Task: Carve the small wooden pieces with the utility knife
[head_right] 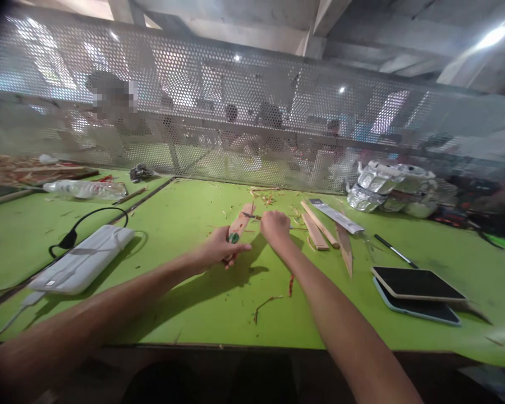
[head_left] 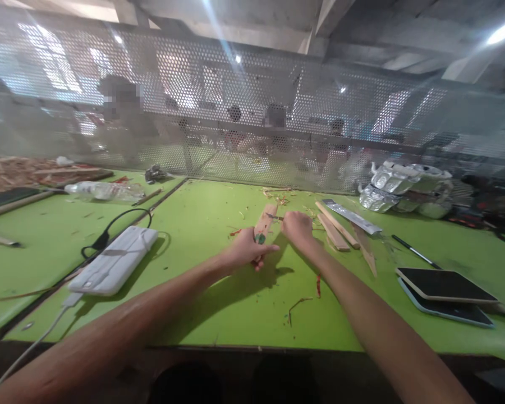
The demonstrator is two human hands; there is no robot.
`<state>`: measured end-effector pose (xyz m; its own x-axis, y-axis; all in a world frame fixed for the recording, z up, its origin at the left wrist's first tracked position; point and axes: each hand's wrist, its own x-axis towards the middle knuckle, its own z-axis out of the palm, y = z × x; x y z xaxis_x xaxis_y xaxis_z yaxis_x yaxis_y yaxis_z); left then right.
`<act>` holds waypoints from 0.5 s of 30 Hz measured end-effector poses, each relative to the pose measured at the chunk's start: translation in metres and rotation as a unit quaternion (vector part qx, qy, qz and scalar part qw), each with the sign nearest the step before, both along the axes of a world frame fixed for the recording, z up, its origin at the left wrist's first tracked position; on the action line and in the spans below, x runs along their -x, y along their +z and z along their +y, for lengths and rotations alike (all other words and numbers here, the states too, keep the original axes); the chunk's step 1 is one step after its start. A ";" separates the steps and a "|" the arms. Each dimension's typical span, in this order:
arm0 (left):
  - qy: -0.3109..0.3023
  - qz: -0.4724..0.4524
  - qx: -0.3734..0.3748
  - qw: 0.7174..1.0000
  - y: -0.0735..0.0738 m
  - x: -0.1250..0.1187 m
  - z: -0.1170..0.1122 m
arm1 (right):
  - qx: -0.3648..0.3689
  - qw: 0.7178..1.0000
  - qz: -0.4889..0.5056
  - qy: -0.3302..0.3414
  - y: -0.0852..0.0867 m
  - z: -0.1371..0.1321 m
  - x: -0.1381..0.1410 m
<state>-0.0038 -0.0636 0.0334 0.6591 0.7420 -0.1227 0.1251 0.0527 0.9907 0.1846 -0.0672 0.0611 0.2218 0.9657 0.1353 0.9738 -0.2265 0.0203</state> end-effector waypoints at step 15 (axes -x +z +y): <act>0.003 0.080 -0.004 0.997 0.010 0.001 -0.010 | 0.011 0.998 0.001 -0.065 -0.017 0.017 -0.031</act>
<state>-0.0051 -0.0733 0.0435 0.6266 0.7477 -0.2200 0.2810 0.0466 0.9586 0.2153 -0.0497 0.0439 0.3456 0.9314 0.1143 0.9362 -0.3505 0.0249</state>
